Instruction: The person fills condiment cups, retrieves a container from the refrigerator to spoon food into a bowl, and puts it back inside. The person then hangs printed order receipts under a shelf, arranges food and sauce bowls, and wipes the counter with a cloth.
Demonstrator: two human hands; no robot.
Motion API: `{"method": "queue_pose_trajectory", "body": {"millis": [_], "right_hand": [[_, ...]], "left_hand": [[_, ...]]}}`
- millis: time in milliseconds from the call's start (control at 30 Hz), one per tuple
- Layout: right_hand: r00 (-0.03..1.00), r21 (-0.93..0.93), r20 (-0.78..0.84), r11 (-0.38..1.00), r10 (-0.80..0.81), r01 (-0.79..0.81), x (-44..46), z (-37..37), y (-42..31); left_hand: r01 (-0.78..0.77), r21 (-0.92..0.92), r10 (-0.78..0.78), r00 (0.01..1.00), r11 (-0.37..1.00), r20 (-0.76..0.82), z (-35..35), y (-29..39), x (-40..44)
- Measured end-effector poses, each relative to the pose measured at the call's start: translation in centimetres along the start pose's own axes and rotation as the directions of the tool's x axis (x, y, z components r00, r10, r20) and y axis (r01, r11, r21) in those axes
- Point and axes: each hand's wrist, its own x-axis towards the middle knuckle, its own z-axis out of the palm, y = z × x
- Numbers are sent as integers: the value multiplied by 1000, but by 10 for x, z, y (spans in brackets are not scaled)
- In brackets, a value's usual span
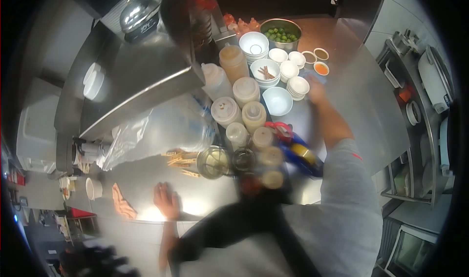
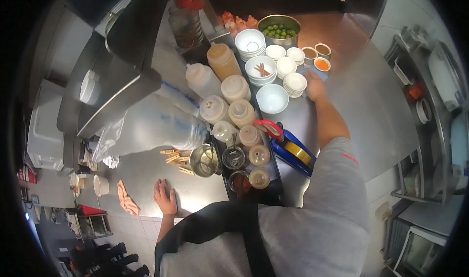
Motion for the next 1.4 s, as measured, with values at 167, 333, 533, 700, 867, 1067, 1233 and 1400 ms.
{"method": "queue_pose_trajectory", "body": {"millis": [167,333,533,700,867,1067,1233,1400], "right_hand": [[987,-276,-3,949,158,-153,-58,-20,19],[881,-504,26,767,473,-397,-147,-97,-1],[816,-694,-63,563,574,-449,-277,-152,71],[521,-880,466,437,715,188,-363,-211,65],[354,-652,732,749,582,116,-433,-166,51],[528,30,849,995,28,-100,-425,-115,-76],[733,405,613,914,-295,29,-291,-202,-362],[752,628,489,777,-442,48,-258,-152,-449]], "left_hand": [[15,12,-15,1000,1000,-6,2,-3,-3],[3,72,0,999,997,-45,4,-6,-5],[36,-40,-38,998,999,-58,2,-8,-8],[77,-17,-78,995,997,-58,2,-10,-10],[129,-23,-129,992,991,0,-6,-9,-12],[116,-54,-117,993,992,-21,-2,-13,-13],[67,-288,-110,984,955,-138,-2,-21,-17],[32,-448,-148,963,893,-227,-8,-27,-19]]}}
